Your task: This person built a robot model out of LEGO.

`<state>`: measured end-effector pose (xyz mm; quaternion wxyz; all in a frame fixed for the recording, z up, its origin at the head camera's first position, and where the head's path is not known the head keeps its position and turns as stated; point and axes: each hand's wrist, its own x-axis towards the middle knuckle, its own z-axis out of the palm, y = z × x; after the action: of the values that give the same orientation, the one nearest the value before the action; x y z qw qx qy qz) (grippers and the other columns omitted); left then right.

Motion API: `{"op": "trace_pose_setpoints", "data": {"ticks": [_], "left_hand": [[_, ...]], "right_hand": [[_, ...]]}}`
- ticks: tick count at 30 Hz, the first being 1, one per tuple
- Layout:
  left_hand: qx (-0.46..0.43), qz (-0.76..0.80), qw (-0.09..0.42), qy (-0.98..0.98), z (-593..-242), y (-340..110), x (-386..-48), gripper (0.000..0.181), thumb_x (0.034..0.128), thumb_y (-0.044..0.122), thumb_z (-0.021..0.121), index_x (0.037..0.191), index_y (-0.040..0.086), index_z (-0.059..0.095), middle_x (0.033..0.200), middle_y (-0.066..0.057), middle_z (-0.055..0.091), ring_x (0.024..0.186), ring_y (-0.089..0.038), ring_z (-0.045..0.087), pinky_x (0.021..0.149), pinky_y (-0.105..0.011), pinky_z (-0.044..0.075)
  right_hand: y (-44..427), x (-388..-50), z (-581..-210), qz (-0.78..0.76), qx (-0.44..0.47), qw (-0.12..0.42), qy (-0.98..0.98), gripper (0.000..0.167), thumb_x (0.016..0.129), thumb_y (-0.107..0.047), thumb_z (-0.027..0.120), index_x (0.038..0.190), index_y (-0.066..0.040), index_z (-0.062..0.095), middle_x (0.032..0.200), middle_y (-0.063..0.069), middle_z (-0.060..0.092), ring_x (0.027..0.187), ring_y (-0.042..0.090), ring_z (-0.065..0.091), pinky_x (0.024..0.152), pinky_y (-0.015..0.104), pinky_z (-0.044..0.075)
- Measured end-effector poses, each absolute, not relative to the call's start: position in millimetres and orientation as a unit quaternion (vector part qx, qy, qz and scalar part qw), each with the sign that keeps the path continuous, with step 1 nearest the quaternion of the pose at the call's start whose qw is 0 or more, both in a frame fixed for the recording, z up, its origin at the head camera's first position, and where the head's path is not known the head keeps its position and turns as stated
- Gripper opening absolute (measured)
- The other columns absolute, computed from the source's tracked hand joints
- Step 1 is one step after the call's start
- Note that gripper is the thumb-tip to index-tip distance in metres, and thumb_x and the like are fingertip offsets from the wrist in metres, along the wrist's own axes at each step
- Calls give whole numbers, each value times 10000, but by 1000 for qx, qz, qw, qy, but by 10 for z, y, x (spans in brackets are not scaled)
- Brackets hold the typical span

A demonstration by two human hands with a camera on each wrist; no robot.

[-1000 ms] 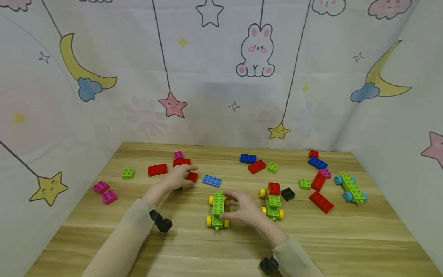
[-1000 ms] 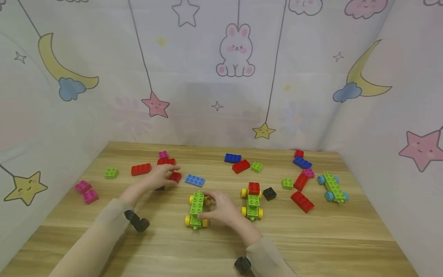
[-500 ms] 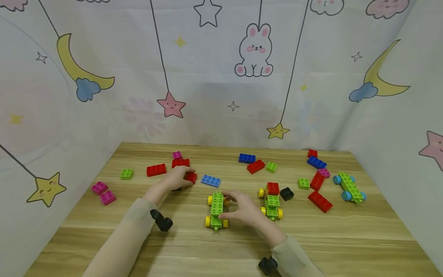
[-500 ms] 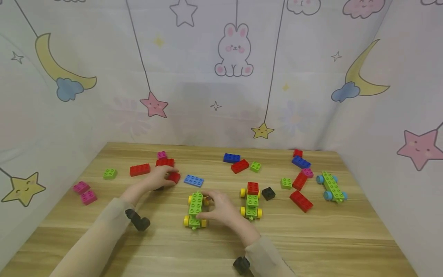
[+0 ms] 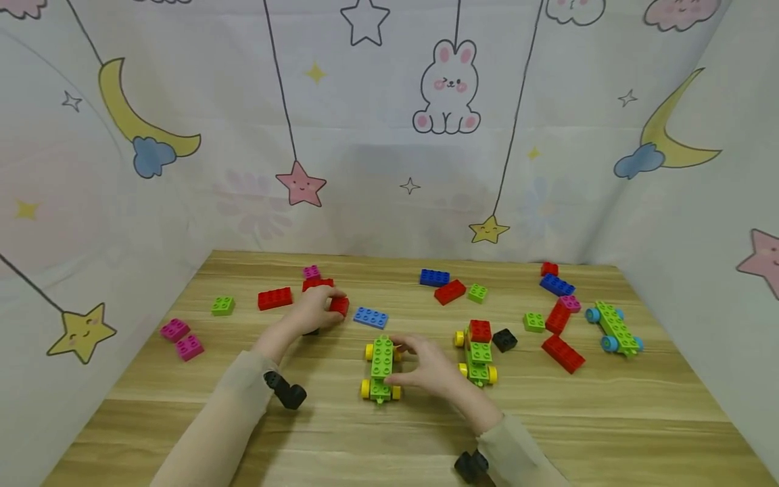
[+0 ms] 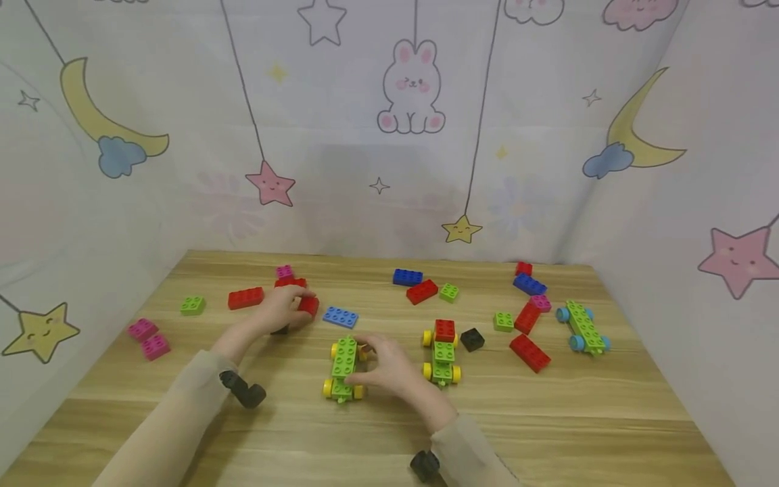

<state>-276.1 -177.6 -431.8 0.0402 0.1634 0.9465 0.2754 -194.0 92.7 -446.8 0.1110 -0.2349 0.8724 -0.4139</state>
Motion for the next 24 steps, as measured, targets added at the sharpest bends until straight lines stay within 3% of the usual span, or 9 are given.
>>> {"op": "trace_pose_setpoints", "data": {"ticks": [9,24], "left_hand": [[202,288,-37,935,-4125,-1642,-2596,436,867,144,745,1259,-9,629,1218,-173,660,1135,-344,608,968,-490,504],[285,339,-96,892,-3974,-1405,-2205,345,817,129,791,1129,27,684,1047,-78,696,937,-220,619,850,-428,551]], "right_hand": [[935,-1936,-4478,-412,-240,105,873,720,780,-307,831,1391,-74,531,1323,117,596,1201,309,566,1034,492,458],[934,-1949,-4487,-408,-251,101,872,716,785,-297,826,1389,-54,528,1320,126,598,1188,310,569,1030,502,458]]}}
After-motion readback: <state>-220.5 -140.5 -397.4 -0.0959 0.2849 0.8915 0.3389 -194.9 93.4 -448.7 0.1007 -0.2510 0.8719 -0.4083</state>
